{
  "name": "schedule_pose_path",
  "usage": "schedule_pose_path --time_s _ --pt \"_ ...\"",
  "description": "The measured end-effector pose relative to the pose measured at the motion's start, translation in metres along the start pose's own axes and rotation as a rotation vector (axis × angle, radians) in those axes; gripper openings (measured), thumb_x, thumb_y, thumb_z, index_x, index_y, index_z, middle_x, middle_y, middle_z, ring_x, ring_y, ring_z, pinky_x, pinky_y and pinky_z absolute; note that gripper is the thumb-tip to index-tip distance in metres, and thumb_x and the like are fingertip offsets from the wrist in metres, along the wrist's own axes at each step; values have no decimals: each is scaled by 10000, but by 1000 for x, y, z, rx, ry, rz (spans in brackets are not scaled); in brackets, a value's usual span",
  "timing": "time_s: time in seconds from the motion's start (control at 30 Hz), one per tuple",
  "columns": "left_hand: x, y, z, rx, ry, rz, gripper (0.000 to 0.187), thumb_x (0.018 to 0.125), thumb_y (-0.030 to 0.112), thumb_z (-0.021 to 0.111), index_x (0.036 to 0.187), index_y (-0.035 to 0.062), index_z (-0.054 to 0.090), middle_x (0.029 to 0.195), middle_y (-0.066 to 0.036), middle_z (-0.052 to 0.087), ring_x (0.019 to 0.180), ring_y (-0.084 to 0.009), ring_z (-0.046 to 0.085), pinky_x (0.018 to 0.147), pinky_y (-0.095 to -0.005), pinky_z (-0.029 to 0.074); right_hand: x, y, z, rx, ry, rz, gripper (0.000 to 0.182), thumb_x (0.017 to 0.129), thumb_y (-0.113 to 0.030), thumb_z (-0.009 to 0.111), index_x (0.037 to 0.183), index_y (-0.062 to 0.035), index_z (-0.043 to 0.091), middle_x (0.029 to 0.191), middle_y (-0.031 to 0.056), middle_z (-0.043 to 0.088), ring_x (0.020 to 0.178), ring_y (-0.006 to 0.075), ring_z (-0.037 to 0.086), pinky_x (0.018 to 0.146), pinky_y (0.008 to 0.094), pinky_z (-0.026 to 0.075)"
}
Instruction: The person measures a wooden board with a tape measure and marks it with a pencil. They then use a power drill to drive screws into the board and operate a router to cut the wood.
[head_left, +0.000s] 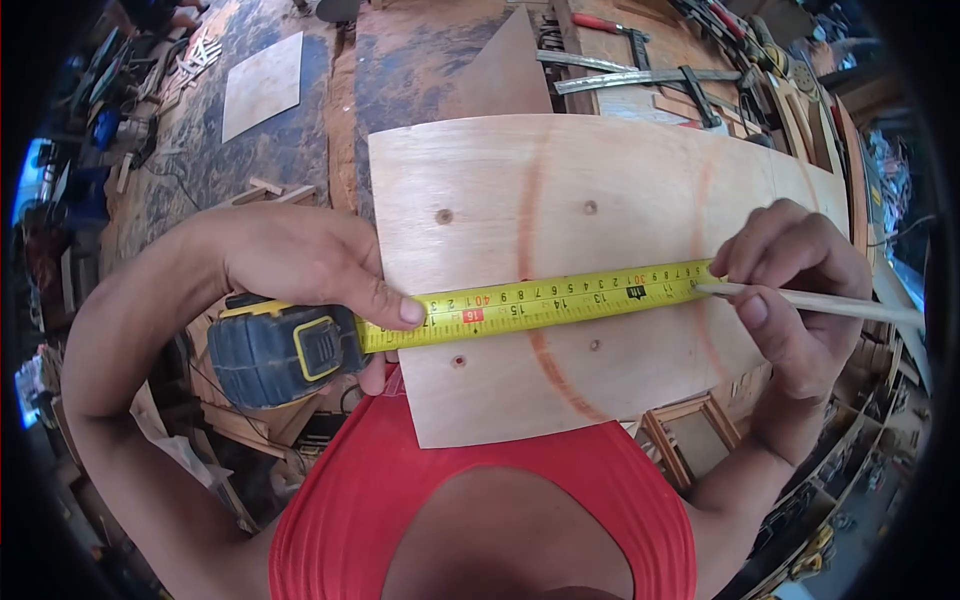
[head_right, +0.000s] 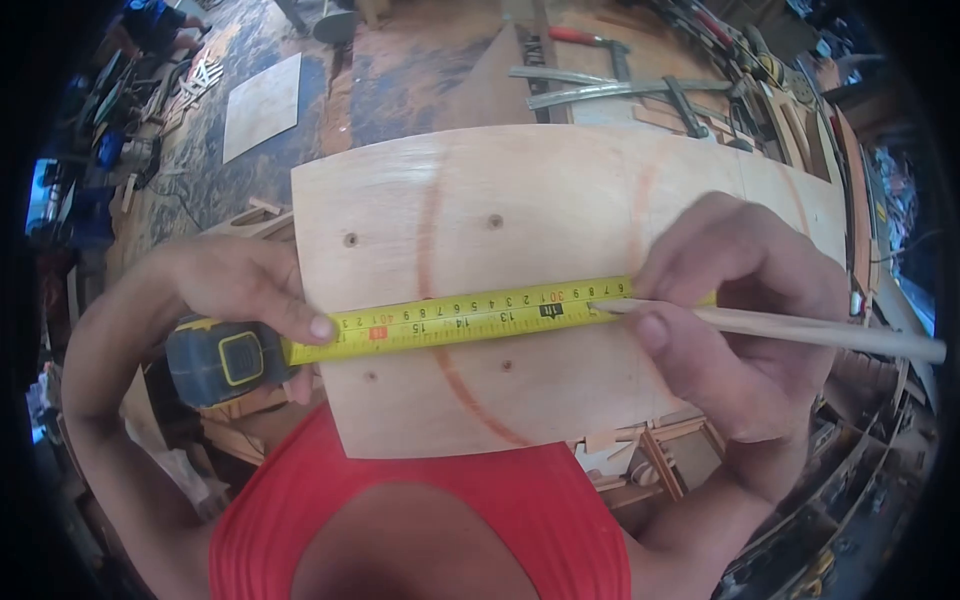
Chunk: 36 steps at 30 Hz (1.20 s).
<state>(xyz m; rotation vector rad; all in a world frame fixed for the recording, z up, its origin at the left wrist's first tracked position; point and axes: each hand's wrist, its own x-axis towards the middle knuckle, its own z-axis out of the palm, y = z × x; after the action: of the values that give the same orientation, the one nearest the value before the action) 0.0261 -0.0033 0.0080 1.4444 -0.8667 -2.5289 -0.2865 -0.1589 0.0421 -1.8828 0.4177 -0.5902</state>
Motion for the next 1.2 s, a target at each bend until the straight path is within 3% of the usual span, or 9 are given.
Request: schedule_pose_path --time_s 0.23,0.33,0.4,0.57,0.63,0.7,1.0,1.13,1.2 --pt "-11 8 18 54 75 -19 466 1015 334 618 1194 -96 636 928 -185 754 839 -208 747 769 -335 601 45 -2 35 -3 -398 215 156 824 -43 774 819 -10 621 799 91 669 707 131 630 632 257 489" --pt "-7 6 19 -8 100 -64 408 1014 239 615 1247 -94 584 914 -220 726 748 -243 730 560 -326 588 51 1 50 31 -447 314 140 830 -10 780 825 -1 640 807 83 683 698 106 637 610 237 489" --pt "-19 6 25 228 128 102 472 1005 336 625 1189 -98 633 925 -197 746 838 -233 744 747 -335 582 54 3 58 46 -463 348 136 829 4 786 814 4 651 801 79 689 671 90 635 579 221 483" --pt "-3 10 2 -137 -77 -44 427 1015 297 610 1187 -93 628 898 -198 740 804 -232 735 671 -332 591 51 7 65 -65 -487 204 167 814 -3 812 761 8 654 743 69 689 619 79 633 523 216 466" --pt "-5 3 9 27 25 -73 497 1000 392 628 1125 -85 692 933 -169 765 879 -201 747 832 -316 571 50 11 65 -95 -491 114 166 814 -1 812 754 7 658 731 68 689 614 80 633 518 218 464" --pt "-21 21 33 291 183 -25 486 1002 386 626 1132 -77 694 921 -173 764 880 -204 747 835 -320 572 50 13 65 -114 -493 73 161 814 2 810 752 6 661 725 69 688 610 80 634 513 219 462" --pt "-22 10 26 226 113 111 480 1016 331 611 1253 -86 606 1049 -193 733 886 -222 749 829 -333 573 49 15 66 -145 -487 57 158 818 -3 806 747 1 665 729 75 687 599 88 636 503 218 456" --pt "-4 -1 15 12 43 48 368 1028 218 589 1214 -99 587 951 -203 702 820 -254 740 599 -353 612 48 15 67 -145 -487 38 158 818 -8 807 748 -1 665 731 73 688 599 88 636 502 218 454" --pt "-4 -3 14 -14 30 39 365 1029 214 586 1219 -98 583 950 -200 700 824 -253 739 601 -353 612 47 17 67 -153 -491 4 159 818 -11 809 749 -1 666 731 72 688 599 86 635 501 218 453"
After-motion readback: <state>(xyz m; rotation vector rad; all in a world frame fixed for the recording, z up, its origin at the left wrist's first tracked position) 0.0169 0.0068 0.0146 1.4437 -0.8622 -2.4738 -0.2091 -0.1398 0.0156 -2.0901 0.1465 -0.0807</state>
